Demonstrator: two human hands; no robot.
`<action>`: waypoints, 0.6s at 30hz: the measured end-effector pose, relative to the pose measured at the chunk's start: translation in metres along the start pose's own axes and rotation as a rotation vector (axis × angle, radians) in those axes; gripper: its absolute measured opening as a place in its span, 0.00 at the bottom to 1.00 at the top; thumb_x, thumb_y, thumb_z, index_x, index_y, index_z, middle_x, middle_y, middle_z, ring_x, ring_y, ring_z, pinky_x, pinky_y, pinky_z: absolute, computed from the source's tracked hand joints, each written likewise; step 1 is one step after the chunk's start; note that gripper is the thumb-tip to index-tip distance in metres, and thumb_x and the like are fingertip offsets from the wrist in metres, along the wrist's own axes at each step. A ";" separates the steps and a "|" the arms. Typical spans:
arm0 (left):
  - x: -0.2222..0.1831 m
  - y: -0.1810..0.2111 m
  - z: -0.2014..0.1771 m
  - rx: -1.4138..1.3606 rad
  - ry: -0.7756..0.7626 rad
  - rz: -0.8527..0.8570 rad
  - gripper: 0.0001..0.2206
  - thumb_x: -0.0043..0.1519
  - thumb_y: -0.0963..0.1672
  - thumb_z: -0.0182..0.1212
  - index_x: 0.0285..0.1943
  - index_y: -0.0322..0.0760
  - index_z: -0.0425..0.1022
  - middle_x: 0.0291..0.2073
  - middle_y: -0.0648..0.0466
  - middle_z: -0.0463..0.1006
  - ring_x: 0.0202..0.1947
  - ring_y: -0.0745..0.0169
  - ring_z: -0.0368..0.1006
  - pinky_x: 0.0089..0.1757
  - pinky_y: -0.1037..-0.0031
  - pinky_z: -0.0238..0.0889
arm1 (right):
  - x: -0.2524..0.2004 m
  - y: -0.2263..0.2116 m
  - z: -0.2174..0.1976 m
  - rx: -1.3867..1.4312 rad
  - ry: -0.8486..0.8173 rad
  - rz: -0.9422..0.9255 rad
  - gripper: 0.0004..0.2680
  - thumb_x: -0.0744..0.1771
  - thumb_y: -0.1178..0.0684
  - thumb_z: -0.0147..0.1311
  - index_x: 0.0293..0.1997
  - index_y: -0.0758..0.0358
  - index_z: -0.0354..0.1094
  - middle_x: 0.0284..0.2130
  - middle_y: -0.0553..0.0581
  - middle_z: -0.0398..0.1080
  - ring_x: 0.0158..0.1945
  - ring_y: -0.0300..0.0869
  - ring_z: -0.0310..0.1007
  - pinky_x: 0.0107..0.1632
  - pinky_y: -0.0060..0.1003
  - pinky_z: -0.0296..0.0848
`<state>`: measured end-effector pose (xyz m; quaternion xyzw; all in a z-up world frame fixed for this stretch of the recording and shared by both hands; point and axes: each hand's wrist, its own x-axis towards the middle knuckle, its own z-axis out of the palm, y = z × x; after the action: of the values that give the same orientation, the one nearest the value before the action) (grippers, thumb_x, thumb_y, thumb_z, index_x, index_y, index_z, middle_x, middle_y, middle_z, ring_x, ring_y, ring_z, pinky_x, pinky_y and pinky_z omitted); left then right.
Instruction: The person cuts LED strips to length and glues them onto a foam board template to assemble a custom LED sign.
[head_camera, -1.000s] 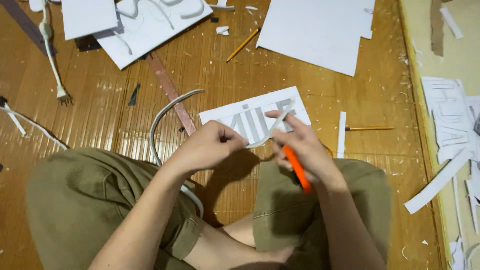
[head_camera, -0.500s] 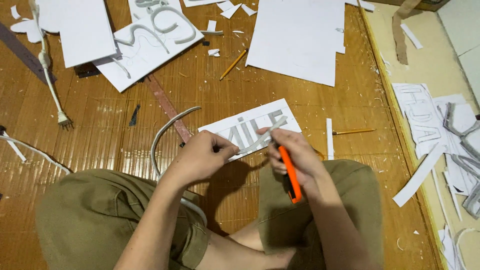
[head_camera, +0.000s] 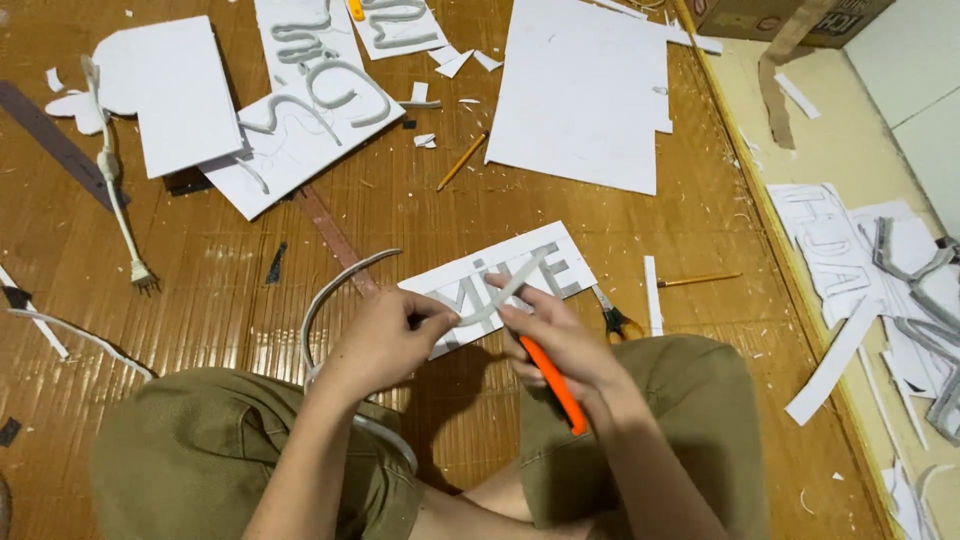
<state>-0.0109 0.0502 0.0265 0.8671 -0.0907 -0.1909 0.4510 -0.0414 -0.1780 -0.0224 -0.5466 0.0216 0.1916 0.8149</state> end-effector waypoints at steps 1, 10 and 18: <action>0.000 -0.004 0.000 0.008 -0.003 0.001 0.12 0.59 0.44 0.61 0.45 0.36 0.87 0.35 0.41 0.87 0.37 0.49 0.82 0.42 0.66 0.72 | 0.009 0.004 -0.025 0.007 0.001 -0.004 0.23 0.69 0.51 0.51 0.73 0.64 0.50 0.14 0.53 0.57 0.08 0.38 0.57 0.11 0.28 0.58; 0.003 -0.008 0.003 0.100 0.035 -0.043 0.12 0.59 0.45 0.62 0.45 0.40 0.88 0.37 0.41 0.87 0.44 0.38 0.81 0.45 0.59 0.71 | -0.003 -0.007 -0.100 0.116 0.350 -0.059 0.13 0.70 0.40 0.47 0.60 0.45 0.59 0.19 0.50 0.51 0.12 0.37 0.52 0.15 0.29 0.55; 0.006 -0.013 0.016 0.008 0.071 -0.022 0.14 0.62 0.46 0.58 0.46 0.33 0.86 0.30 0.40 0.85 0.33 0.50 0.80 0.39 0.65 0.71 | 0.056 0.057 -0.107 0.068 0.368 0.119 0.12 0.69 0.40 0.53 0.50 0.53 0.66 0.21 0.51 0.63 0.16 0.38 0.62 0.17 0.30 0.62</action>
<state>-0.0119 0.0436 0.0058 0.8761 -0.0661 -0.1646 0.4483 0.0096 -0.2395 -0.1292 -0.5421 0.2089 0.1357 0.8025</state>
